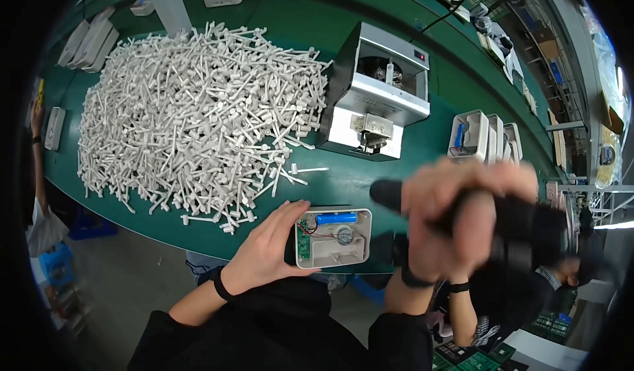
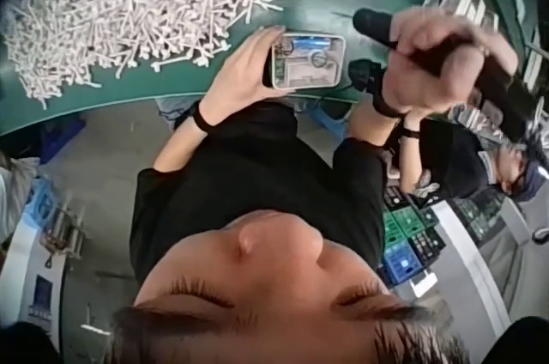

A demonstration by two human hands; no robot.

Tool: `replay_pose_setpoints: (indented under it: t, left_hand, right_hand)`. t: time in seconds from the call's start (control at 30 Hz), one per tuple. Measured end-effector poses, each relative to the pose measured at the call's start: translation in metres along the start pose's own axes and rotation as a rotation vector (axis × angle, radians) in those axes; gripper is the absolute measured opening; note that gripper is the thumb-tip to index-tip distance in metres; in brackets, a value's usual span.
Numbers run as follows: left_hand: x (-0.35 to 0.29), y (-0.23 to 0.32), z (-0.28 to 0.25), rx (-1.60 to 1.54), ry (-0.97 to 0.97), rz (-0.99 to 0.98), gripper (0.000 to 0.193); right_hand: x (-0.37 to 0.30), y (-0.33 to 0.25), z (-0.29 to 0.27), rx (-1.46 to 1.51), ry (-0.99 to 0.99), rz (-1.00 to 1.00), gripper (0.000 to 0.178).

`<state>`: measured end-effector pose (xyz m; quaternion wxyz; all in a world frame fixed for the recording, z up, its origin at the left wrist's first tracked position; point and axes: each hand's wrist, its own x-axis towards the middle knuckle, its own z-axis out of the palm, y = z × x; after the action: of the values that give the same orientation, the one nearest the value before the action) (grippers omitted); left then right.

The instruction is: The person assembles electronic devices by picking up a white plastic housing, inserting a small white component, and securing it with a power screwdriver. This process is repeated for several units, which are then placed in a stack on the workbench.

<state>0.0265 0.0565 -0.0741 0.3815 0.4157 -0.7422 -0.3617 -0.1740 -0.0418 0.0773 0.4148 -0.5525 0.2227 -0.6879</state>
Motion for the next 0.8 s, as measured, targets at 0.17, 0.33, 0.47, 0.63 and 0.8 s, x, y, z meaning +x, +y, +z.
replay_pose_setpoints:
  t: [0.17,0.33,0.47,0.63,0.8]
  left_hand:
    - [0.007,0.002,0.0,-0.045,-0.049,-0.033,0.106]
    - [0.002,0.0,-0.001,-0.045,-0.038,-0.054,0.107]
    - [0.003,0.001,-0.003,-0.058,-0.054,-0.079,0.109]
    - [0.006,0.003,-0.006,-0.025,-0.084,-0.06,0.105]
    - [0.009,0.001,-0.007,-0.029,-0.098,-0.049,0.104]
  right_hand:
    - [-0.04,-0.029,0.002,0.002,-0.249,0.041,0.049]
    - [-0.052,-0.002,0.012,-0.021,-0.276,0.053,0.039]
    - [-0.055,-0.004,0.012,-0.01,-0.258,0.182,0.042]
    - [-0.054,0.006,0.011,-0.051,-0.27,0.191,0.04]
    - [-0.054,0.016,0.009,-0.179,-0.373,0.119,0.041]
